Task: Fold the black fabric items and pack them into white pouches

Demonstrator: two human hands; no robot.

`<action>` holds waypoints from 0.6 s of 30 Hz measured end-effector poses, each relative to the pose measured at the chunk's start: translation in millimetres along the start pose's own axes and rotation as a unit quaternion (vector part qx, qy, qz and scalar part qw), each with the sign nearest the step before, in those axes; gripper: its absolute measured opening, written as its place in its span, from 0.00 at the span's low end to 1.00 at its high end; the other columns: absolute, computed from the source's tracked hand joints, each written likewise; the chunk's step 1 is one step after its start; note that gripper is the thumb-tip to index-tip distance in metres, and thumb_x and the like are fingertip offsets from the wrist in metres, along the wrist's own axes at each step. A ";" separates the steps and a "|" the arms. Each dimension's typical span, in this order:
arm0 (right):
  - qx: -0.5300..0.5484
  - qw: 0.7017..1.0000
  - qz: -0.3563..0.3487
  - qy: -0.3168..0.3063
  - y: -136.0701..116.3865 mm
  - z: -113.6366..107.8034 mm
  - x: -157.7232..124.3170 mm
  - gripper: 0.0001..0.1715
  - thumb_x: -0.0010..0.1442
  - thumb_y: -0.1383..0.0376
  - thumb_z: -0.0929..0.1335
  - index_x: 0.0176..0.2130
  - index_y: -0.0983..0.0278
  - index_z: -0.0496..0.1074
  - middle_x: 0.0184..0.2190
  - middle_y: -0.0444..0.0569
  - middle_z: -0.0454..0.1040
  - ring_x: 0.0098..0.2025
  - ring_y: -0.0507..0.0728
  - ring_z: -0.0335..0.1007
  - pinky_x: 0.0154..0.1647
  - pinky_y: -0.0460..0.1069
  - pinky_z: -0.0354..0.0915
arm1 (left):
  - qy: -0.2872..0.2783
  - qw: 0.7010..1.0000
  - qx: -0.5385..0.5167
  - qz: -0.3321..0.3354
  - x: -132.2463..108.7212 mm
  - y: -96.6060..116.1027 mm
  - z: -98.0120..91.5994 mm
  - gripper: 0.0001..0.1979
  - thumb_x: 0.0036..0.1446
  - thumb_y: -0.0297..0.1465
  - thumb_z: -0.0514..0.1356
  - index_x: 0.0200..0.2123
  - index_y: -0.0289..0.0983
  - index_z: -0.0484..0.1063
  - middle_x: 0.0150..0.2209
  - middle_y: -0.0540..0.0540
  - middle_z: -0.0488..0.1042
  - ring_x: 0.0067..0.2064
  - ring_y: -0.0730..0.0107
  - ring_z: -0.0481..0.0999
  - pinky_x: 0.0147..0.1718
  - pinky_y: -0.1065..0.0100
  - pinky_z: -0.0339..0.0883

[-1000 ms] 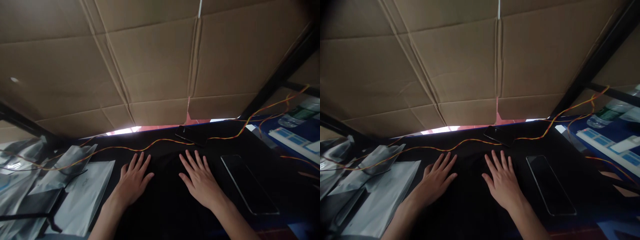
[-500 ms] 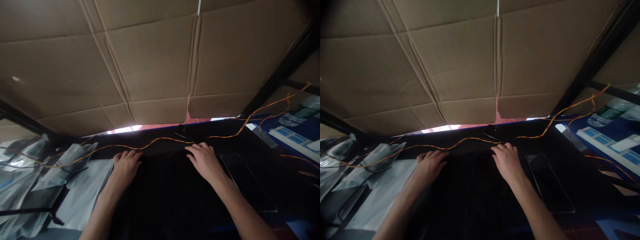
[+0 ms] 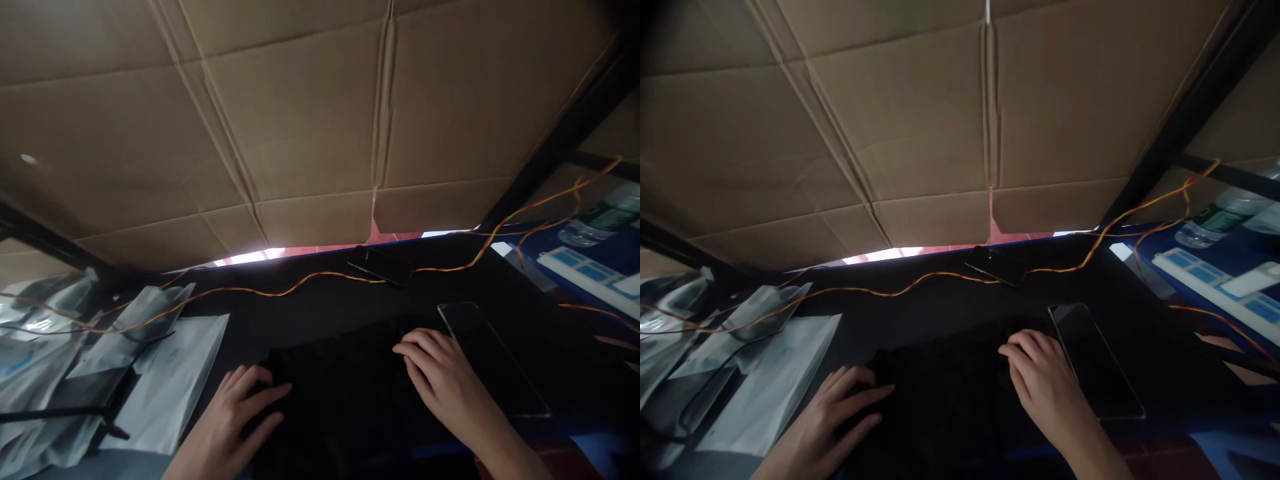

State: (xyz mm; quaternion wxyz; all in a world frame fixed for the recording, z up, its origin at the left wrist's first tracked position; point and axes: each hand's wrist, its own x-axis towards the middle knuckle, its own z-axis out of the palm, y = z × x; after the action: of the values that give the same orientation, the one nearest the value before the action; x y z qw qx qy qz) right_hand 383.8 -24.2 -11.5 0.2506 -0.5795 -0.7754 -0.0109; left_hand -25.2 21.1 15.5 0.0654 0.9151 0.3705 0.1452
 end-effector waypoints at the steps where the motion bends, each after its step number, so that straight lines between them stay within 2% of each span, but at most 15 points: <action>1: 0.000 1.000 0.003 0.007 -2.6 -1.6 -2.8 0.19 0.74 0.71 0.63 0.53 0.55 0.79 0.51 0.49 0.81 0.56 0.63 0.77 0.54 0.60 0.73 | 0.004 1.000 0.014 -0.007 -3.2 2.2 -3.1 0.19 0.72 0.35 0.63 0.63 0.53 0.78 0.54 0.46 0.81 0.49 0.58 0.82 0.47 0.60 0.81; 4: 0.002 1.000 -0.010 0.019 -19.1 -12.5 -12.1 0.20 0.74 0.63 0.67 0.62 0.51 0.77 0.61 0.49 0.79 0.63 0.66 0.76 0.56 0.63 0.77 | 0.012 0.998 0.065 -0.008 -9.9 9.9 -15.6 0.27 0.73 0.42 0.62 0.72 0.54 0.70 0.64 0.45 0.79 0.58 0.49 0.82 0.51 0.52 0.82; 7: 0.019 0.996 -0.071 -0.041 -39.4 -19.6 -24.9 0.29 0.64 0.54 0.77 0.63 0.48 0.77 0.71 0.48 0.72 0.67 0.70 0.74 0.52 0.62 0.83 | -0.034 0.994 0.088 0.047 -15.2 18.5 -18.3 0.39 0.69 0.55 0.63 0.78 0.53 0.60 0.72 0.43 0.72 0.67 0.41 0.77 0.54 0.46 0.82; 9: 0.028 0.992 -0.096 -0.081 -48.6 -17.8 -32.8 0.32 0.57 0.55 0.82 0.59 0.47 0.80 0.72 0.46 0.70 0.67 0.73 0.74 0.50 0.62 0.84 | -0.068 0.990 0.101 0.077 -18.9 22.6 -12.3 0.45 0.65 0.59 0.66 0.79 0.53 0.57 0.74 0.41 0.68 0.70 0.37 0.74 0.55 0.44 0.81; 11: 0.041 0.991 -0.084 -0.099 -52.8 -13.8 -37.2 0.25 0.56 0.60 0.82 0.53 0.47 0.83 0.70 0.44 0.74 0.66 0.72 0.75 0.51 0.63 0.84 | -0.073 0.988 0.111 0.077 -22.9 24.4 -5.5 0.43 0.67 0.54 0.67 0.78 0.54 0.57 0.75 0.41 0.67 0.71 0.38 0.74 0.56 0.44 0.81; 13: 0.071 0.991 -0.050 -0.104 -53.7 -11.0 -36.9 0.14 0.62 0.62 0.79 0.47 0.47 0.84 0.64 0.41 0.79 0.65 0.68 0.77 0.54 0.61 0.83 | -0.052 0.991 0.105 0.063 -26.1 25.1 -3.1 0.35 0.71 0.44 0.66 0.77 0.55 0.61 0.76 0.42 0.65 0.71 0.42 0.74 0.57 0.46 0.81; 15: 0.112 0.989 -0.010 -0.098 -54.0 -9.8 -33.2 0.05 0.69 0.61 0.75 0.44 0.49 0.83 0.56 0.42 0.83 0.61 0.64 0.80 0.54 0.58 0.83 | -0.012 0.996 0.081 0.042 -27.3 25.8 -6.0 0.27 0.72 0.33 0.61 0.72 0.55 0.70 0.77 0.46 0.64 0.72 0.46 0.73 0.58 0.48 0.81; 18: 0.148 0.985 0.048 -0.074 -56.7 -5.2 -26.1 0.06 0.74 0.60 0.71 0.45 0.51 0.81 0.43 0.44 0.84 0.47 0.60 0.84 0.47 0.55 0.83 | 0.048 0.998 0.042 0.003 -23.8 27.3 -11.5 0.22 0.71 0.27 0.57 0.61 0.51 0.80 0.76 0.49 0.67 0.73 0.47 0.71 0.62 0.47 0.78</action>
State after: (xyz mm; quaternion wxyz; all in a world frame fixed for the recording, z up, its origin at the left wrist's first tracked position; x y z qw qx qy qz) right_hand 339.7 -67.7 -1.9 0.2763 -0.5718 -0.7560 0.1589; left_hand -27.2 -14.9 27.4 0.0088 0.9102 0.3760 0.1732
